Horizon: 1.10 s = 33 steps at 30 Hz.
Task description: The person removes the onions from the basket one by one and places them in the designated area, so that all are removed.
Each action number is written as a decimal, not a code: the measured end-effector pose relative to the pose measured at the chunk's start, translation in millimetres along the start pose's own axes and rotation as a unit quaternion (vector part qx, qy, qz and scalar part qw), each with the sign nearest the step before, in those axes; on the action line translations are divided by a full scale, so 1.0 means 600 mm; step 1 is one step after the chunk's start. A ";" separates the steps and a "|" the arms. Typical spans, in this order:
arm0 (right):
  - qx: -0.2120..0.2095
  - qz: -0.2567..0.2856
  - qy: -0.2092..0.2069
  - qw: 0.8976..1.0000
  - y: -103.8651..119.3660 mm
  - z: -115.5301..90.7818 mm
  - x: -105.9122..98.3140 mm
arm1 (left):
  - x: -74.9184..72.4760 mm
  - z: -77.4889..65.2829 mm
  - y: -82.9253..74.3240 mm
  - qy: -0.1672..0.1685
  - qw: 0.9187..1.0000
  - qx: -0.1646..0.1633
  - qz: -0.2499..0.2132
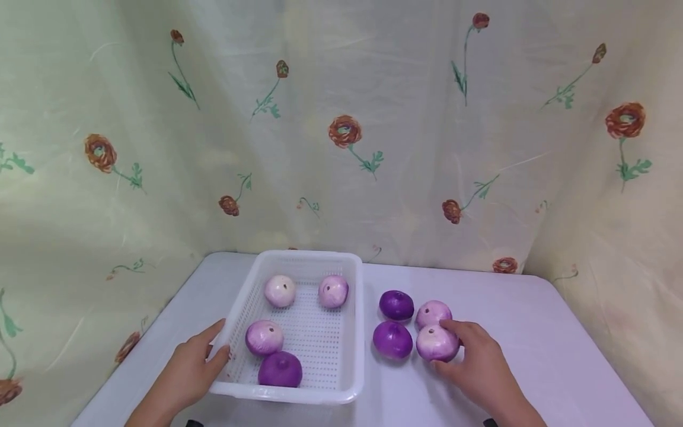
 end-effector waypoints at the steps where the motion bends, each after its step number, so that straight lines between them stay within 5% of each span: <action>1: 0.001 0.001 0.004 1.000 -0.001 0.000 0.004 | 0.000 0.000 0.000 0.001 1.000 -0.002 -0.002; 33: 0.031 -0.002 0.036 0.999 -0.016 -0.016 0.034 | 0.001 -0.002 0.003 0.007 1.000 -0.011 -0.010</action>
Point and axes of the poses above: each hand's wrist, its own z-axis towards the middle knuckle, its own x-axis out of the palm, y = z × x, the point moved 10 cm from there along z, towards the middle knuckle, and after that the axes turned 6 degrees about z, right-handed, at the moved point
